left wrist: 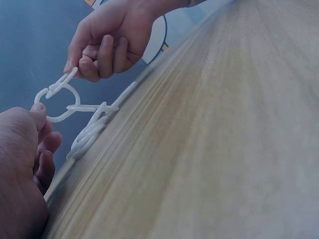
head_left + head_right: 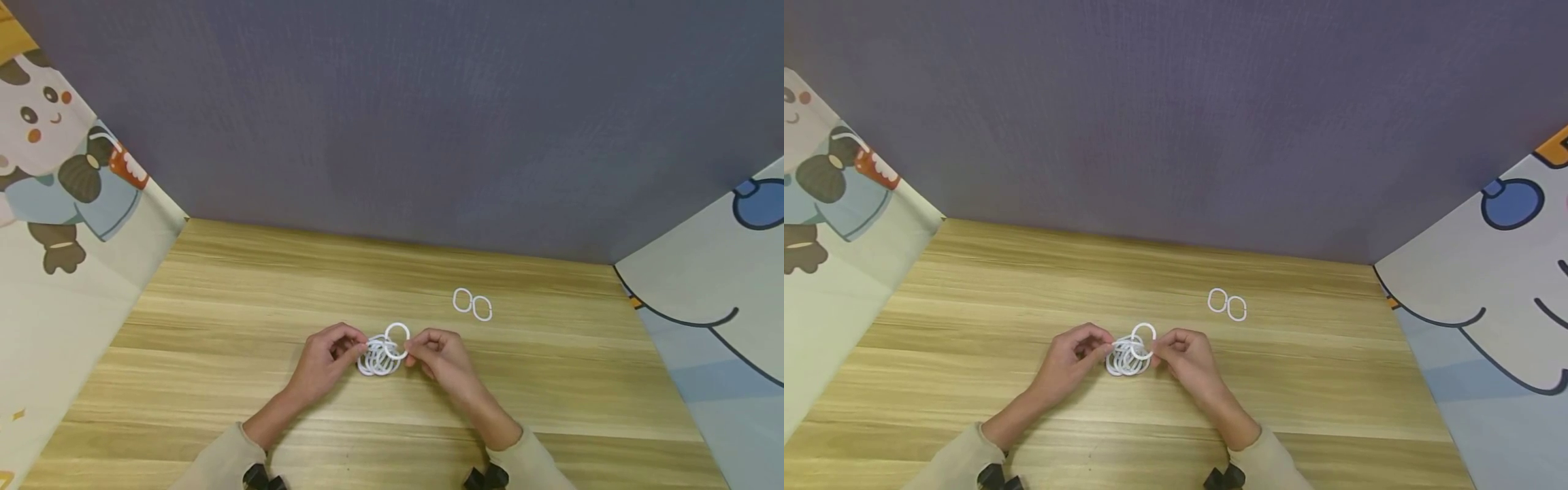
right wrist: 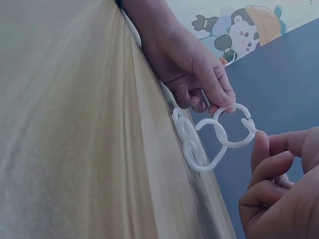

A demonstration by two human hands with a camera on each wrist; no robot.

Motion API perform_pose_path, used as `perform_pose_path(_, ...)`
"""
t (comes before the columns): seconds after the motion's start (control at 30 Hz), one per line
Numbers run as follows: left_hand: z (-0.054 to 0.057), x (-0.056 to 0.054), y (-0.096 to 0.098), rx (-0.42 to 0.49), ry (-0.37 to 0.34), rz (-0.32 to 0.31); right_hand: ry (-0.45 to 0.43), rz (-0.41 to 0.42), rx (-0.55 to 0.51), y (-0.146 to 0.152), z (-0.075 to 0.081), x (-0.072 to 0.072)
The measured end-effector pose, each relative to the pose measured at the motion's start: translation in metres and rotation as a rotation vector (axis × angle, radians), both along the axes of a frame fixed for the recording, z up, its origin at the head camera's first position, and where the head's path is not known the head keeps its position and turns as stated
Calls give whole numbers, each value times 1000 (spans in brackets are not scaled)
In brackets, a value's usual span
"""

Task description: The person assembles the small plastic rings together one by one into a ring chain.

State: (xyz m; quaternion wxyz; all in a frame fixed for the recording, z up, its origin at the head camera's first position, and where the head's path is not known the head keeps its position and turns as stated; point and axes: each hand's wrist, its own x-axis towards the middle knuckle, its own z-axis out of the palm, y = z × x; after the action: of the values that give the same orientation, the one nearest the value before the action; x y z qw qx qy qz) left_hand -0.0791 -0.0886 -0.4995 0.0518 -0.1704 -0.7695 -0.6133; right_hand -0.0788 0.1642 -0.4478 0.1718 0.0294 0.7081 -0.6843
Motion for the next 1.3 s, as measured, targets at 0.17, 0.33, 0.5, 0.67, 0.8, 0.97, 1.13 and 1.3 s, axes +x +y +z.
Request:
perform_pose_path(0.17,0,0,0,6,-5,12,27,-43,-4,0,0,-2)
perform_pose_path(0.33,1,0,0,6,-36,13,39,-62,-5,1,-3,-3)
perform_pose_path(0.5,3,1,0,1,-56,0,34,-72,-16,1,-4,-3)
perform_pose_path(0.67,3,0,1,-35,-74,-4,49,-72,-33,1,-5,-4)
perform_pose_path(0.8,3,-1,2,-51,-88,-10,71,-73,-32,0,-5,-3)
perform_pose_path(0.97,4,-1,2,-39,-102,-23,79,-78,-21,-3,-5,-1)
perform_pose_path(1.13,4,0,2,-41,-74,-12,82,-83,-9,-7,-5,1)
perform_pose_path(1.3,2,-1,1,-38,-35,-11,106,-77,31,-9,-5,5)
